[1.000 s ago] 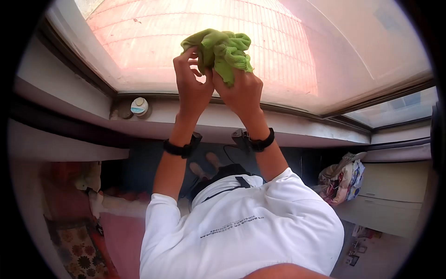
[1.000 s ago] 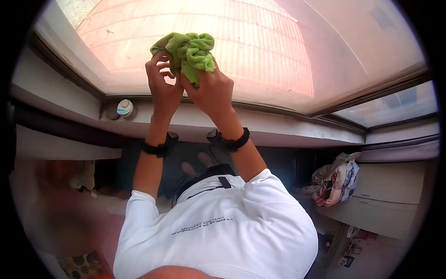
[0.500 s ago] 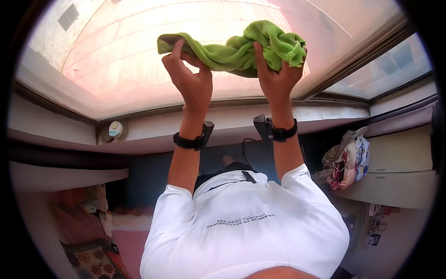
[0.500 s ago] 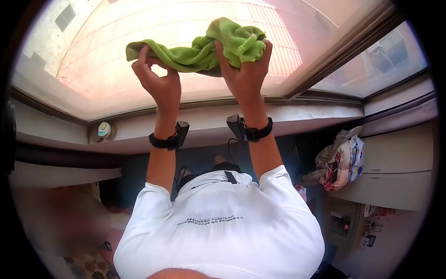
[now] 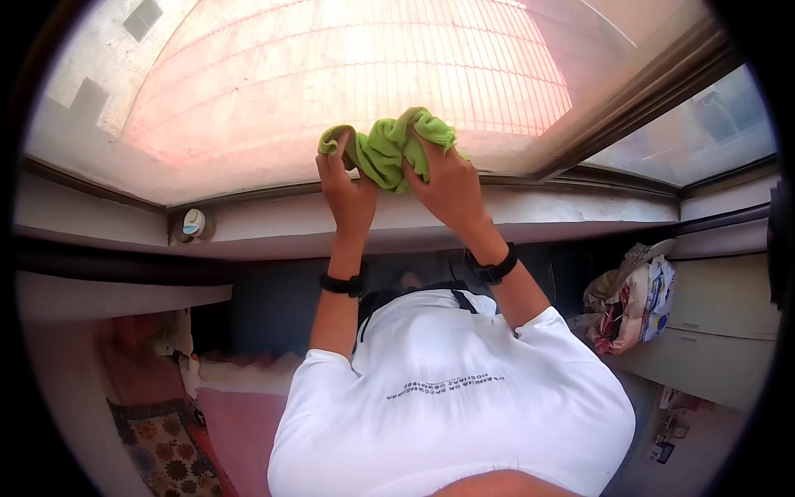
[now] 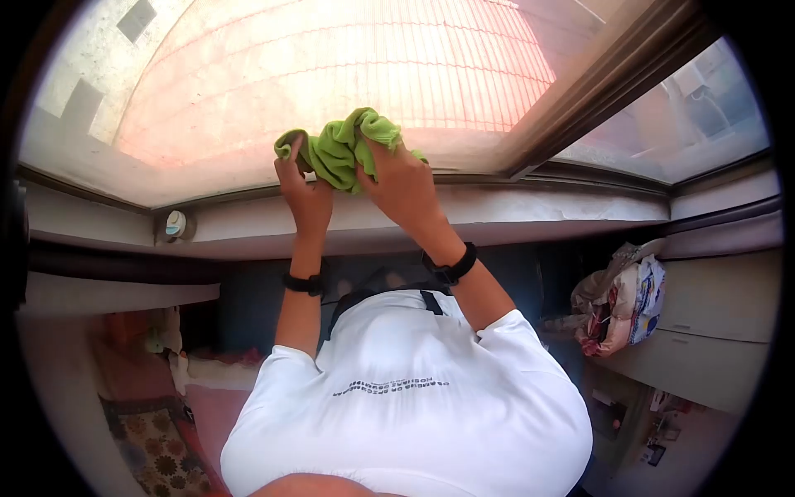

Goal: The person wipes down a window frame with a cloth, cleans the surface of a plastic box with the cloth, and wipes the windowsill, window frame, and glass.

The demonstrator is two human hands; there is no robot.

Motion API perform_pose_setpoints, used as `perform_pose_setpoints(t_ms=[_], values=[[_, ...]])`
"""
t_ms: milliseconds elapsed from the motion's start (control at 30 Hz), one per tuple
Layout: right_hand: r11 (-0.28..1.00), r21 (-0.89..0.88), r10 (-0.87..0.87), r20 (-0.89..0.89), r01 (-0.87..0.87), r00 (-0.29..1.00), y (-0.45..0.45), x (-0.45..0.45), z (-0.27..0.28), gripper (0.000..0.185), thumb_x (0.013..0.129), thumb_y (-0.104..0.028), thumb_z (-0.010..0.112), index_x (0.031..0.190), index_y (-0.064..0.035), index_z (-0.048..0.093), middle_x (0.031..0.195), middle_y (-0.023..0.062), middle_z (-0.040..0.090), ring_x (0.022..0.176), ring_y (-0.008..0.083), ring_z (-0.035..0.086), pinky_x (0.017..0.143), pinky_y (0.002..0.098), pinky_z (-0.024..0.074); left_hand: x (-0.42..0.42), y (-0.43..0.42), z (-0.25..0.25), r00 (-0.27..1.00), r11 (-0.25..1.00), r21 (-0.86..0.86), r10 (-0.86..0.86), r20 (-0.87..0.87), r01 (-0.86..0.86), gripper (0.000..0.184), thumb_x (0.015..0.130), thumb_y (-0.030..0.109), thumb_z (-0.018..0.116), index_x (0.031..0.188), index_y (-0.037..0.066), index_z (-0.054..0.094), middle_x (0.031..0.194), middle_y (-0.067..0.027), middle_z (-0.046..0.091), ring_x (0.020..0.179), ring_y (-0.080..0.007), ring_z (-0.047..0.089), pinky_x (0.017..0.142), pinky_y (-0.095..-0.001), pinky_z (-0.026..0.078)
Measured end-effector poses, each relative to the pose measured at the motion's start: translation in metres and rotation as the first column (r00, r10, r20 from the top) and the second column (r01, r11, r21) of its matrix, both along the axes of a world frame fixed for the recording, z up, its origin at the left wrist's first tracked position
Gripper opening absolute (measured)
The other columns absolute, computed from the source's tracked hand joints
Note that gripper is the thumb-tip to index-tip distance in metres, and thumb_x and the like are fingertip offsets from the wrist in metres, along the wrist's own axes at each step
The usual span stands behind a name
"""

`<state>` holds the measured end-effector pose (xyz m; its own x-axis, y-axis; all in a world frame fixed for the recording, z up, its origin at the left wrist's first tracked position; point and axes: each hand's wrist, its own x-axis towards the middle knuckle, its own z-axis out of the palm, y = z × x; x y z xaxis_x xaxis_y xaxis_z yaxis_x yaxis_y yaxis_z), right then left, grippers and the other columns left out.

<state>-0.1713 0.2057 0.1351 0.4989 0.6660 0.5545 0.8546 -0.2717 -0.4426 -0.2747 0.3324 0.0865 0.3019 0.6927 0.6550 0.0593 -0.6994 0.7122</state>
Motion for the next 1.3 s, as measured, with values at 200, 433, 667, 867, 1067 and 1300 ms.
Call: perform_pose_setpoints(t_ms=[200, 433, 667, 867, 1067, 1300], values=[[0.988, 0.005, 0.151, 0.028, -0.151, 0.988, 0.007, 0.002, -0.006, 0.049, 0.081, -0.019, 0.075, 0.128, -0.0111, 0.062, 0.102, 0.0198, 0.064, 0.082, 0.0385, 0.068, 0.070, 0.0455, 0.0569, -0.017, 0.005, -0.010, 0.998, 0.988, -0.138, -0.068, 0.009, 0.068, 0.044, 0.086, -0.007, 0.063, 0.129, 0.003, 0.061, 0.109, -0.0151, 0.063, 0.095, -0.0249, 0.067, 0.077, -0.0337, 0.056], [0.730, 0.670, -0.259, 0.453, -0.135, 0.853, 0.006, 0.066, 0.137, 0.044, 0.092, -0.020, 0.072, 0.129, -0.0010, 0.059, 0.118, 0.0171, 0.059, 0.106, 0.0283, 0.061, 0.082, 0.0393, 0.0551, 0.028, 0.052, 0.143, 0.936, 0.860, 0.509, -0.156, 0.317, -0.029, 0.033, 0.089, -0.005, 0.069, 0.121, 0.004, 0.068, 0.089, -0.0070, 0.066, 0.077, -0.0124, 0.070, 0.063, -0.0248, 0.062], [0.761, 0.633, -0.495, 0.427, 0.140, 0.757, 0.016, 0.065, 0.079, 0.053, 0.092, -0.020, 0.071, 0.139, -0.0039, 0.053, 0.128, 0.0207, 0.049, 0.115, 0.0336, 0.052, 0.096, 0.0475, 0.0464, 0.041, 0.050, 0.124, 0.934, 0.824, 0.544, -0.302, 0.189, 0.157, 0.045, 0.082, -0.002, 0.076, 0.124, 0.008, 0.067, 0.117, -0.0122, 0.071, 0.091, -0.0187, 0.073, 0.062, -0.0253, 0.061], [0.827, 0.515, -0.374, 0.206, 0.225, 0.904, 0.008, 0.029, 0.004, 0.052, 0.087, -0.014, 0.072, 0.134, -0.0019, 0.055, 0.125, 0.0199, 0.046, 0.115, 0.0352, 0.047, 0.096, 0.0467, 0.0427, 0.020, 0.028, 0.058, 0.964, 0.935, 0.239, -0.267, -0.009, 0.261, 0.026, 0.085, 0.012, 0.076, 0.110, 0.007, 0.070, 0.051, -0.0015, 0.057, 0.042, -0.0150, 0.056, 0.047, -0.0276, 0.046], [0.860, 0.447, -0.250, -0.055, 0.248, 0.967, 0.005, 0.004, -0.026, 0.046, 0.081, -0.010, 0.075, 0.125, -0.0019, 0.063, 0.117, 0.0188, 0.056, 0.104, 0.0365, 0.061, 0.089, 0.0444, 0.0510, 0.010, 0.022, 0.021, 0.936, 0.933, 0.104, -0.332, -0.115, 0.344, 0.016, 0.089, 0.016, 0.074, 0.094, 0.004, 0.064, 0.064, -0.0108, 0.066, 0.052, -0.0267, 0.066, 0.049, -0.0338, 0.050], [0.950, 0.239, -0.199, -0.027, 0.200, 0.980, 0.022, -0.034, -0.077, 0.042, 0.074, -0.014, 0.077, 0.112, -0.0011, 0.067, 0.107, 0.0217, 0.057, 0.099, 0.0415, 0.058, 0.084, 0.0472, 0.0516, -0.048, 0.012, -0.053, 0.883, 0.863, -0.250, -0.466, -0.059, 0.439, 0.017, 0.093, 0.011, 0.066, 0.105, -0.001, 0.060, 0.088, -0.0149, 0.070, 0.076, -0.0216, 0.072, 0.063, -0.0338, 0.057]])
